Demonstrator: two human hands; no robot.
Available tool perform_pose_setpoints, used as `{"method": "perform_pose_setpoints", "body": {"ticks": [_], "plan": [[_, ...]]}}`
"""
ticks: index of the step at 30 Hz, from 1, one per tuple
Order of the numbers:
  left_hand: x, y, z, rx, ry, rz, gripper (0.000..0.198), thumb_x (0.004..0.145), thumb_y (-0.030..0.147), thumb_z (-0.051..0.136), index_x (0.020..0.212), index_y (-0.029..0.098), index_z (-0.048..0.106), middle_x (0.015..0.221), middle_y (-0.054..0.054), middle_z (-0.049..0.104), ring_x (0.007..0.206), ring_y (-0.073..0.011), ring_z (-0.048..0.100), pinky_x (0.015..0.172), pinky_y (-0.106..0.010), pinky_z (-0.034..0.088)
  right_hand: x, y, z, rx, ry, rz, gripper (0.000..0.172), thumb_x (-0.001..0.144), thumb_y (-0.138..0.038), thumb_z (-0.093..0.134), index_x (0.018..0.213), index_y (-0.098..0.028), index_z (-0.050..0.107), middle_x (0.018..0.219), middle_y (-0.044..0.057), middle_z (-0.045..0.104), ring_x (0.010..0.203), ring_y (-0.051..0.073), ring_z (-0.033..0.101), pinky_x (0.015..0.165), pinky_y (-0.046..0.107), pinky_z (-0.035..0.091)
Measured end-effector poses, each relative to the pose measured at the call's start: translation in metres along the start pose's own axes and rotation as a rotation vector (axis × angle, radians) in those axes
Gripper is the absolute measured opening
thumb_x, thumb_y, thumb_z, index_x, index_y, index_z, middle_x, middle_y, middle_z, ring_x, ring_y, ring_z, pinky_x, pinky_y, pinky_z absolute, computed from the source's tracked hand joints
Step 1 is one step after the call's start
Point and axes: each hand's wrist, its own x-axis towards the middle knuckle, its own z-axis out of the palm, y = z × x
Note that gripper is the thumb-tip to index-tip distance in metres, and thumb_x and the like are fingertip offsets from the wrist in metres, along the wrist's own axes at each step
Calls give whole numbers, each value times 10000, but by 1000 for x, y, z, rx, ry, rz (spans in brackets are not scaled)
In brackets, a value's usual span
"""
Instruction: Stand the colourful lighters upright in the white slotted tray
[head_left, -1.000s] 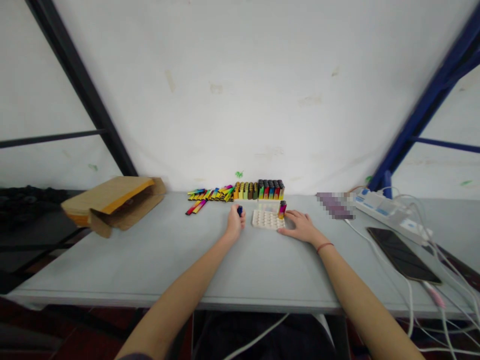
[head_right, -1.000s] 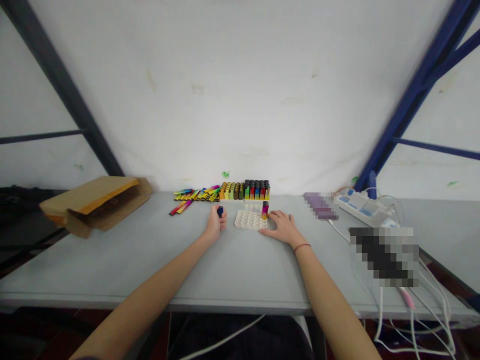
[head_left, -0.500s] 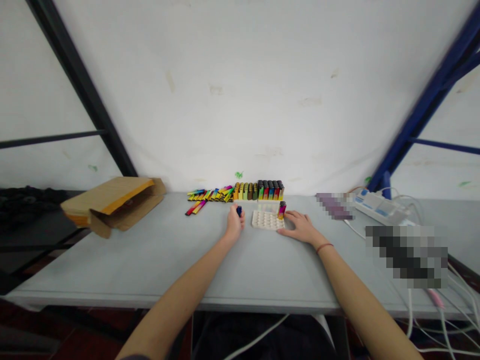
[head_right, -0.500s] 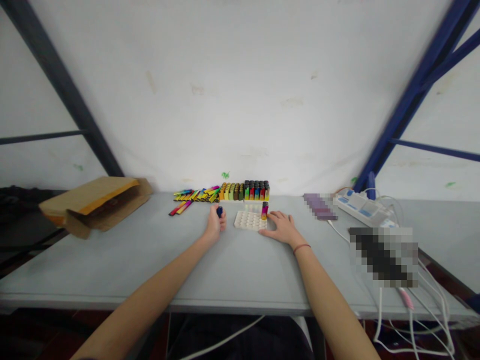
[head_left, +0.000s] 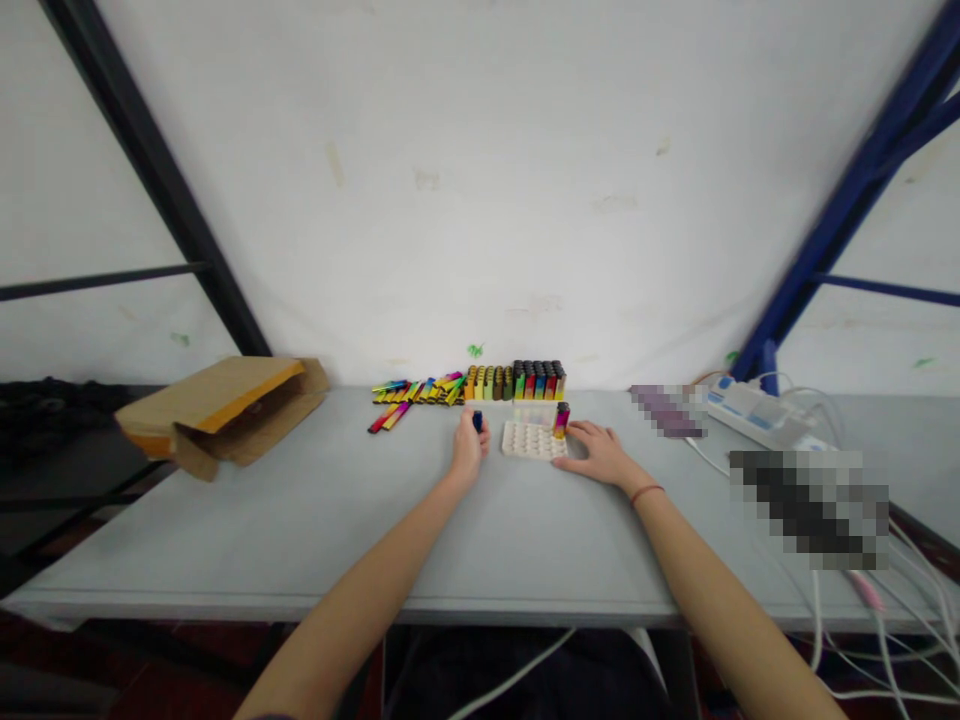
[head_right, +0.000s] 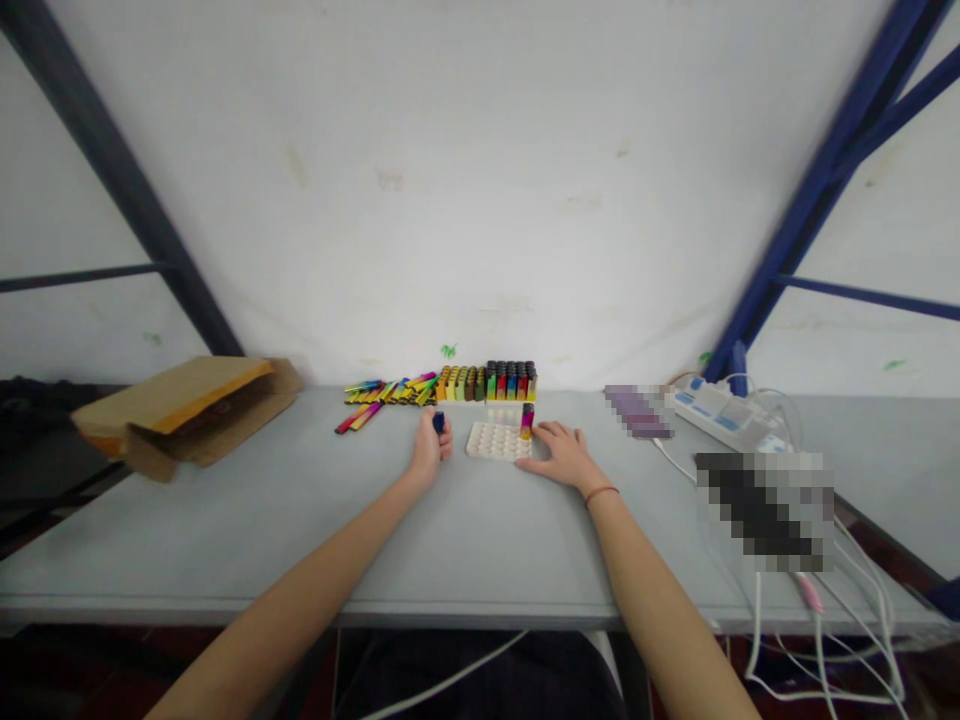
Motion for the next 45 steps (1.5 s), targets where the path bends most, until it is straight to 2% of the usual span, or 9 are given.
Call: {"method": "perform_pose_setpoints", "body": {"ticks": [5, 8, 11, 17, 25, 30, 34, 40, 45], "plan": [[-7, 0, 12, 168, -166, 340, 218, 937, 437, 519, 935, 220, 537, 607, 64, 482, 513, -109, 447, 533, -215, 372, 0, -1, 0, 5, 7, -5, 712, 869, -664, 639, 1427, -224, 586, 1512, 164, 537, 1405, 368, 463, 1158, 596, 304], [-13, 3, 28, 316, -332, 538, 170, 900, 369, 615, 973, 216, 622, 848, -22, 632, 803, -167, 609, 748, -264, 487, -1, -2, -1, 9, 10, 0, 724, 865, -658, 646, 1432, -214, 578, 1515, 172, 533, 1406, 370, 463, 1159, 618, 294], [-14, 2, 47, 430, -437, 660, 161, 863, 317, 672, 977, 209, 706, 1056, -87, 662, 1010, -225, 610, 885, -317, 500, -1, -2, -1, 9, 18, -4, 719, 857, -650, 656, 1428, -219, 583, 1515, 173, 534, 1403, 373, 467, 1157, 619, 296], [-5, -15, 66, 507, -496, 633, 154, 858, 259, 672, 984, 219, 752, 1042, -83, 690, 954, -229, 623, 919, -362, 513, -1, -2, 0, 15, 22, -24, 693, 854, -653, 656, 1415, -250, 594, 1514, 161, 536, 1395, 366, 473, 1147, 613, 303], [-3, -22, 64, 590, -441, 663, 241, 861, 240, 672, 1098, 251, 715, 1058, -60, 708, 904, -218, 646, 982, -369, 491, -1, -2, -1, 27, 18, -33, 688, 860, -655, 656, 1409, -245, 595, 1490, 157, 554, 1386, 355, 483, 1134, 604, 320], [-9, -15, 61, 641, -449, 721, 216, 858, 262, 664, 1060, 268, 739, 1092, -71, 705, 1037, -249, 636, 1064, -379, 446, -1, -2, -1, 24, 18, -24, 691, 860, -663, 647, 1401, -236, 597, 1502, 163, 540, 1389, 365, 478, 1145, 639, 293], [3, 13, 33, 684, -262, 763, 228, 876, 286, 618, 1074, 251, 725, 1066, -95, 700, 1070, -274, 616, 1090, -402, 420, -1, 0, 0, 27, 15, -28, 708, 861, -679, 639, 1416, -242, 590, 1505, 158, 539, 1386, 361, 481, 1156, 616, 293], [36, 49, -67, 1032, 394, 620, 187, 882, 160, 505, 954, 172, 677, 1174, -191, 654, 1241, -411, 519, 1060, -600, 370, 0, 0, -1, 21, -5, -14, 693, 867, -668, 638, 1404, -231, 606, 1508, 159, 541, 1400, 374, 469, 1164, 601, 296], [48, 37, -107, 982, 546, 439, 147, 834, 174, 562, 689, 176, 586, 1027, -188, 669, 1228, -468, 510, 1016, -689, 322, 0, 1, 0, 19, -6, 1, 697, 863, -669, 639, 1404, -230, 607, 1524, 158, 531, 1409, 377, 460, 1174, 610, 279]]}}
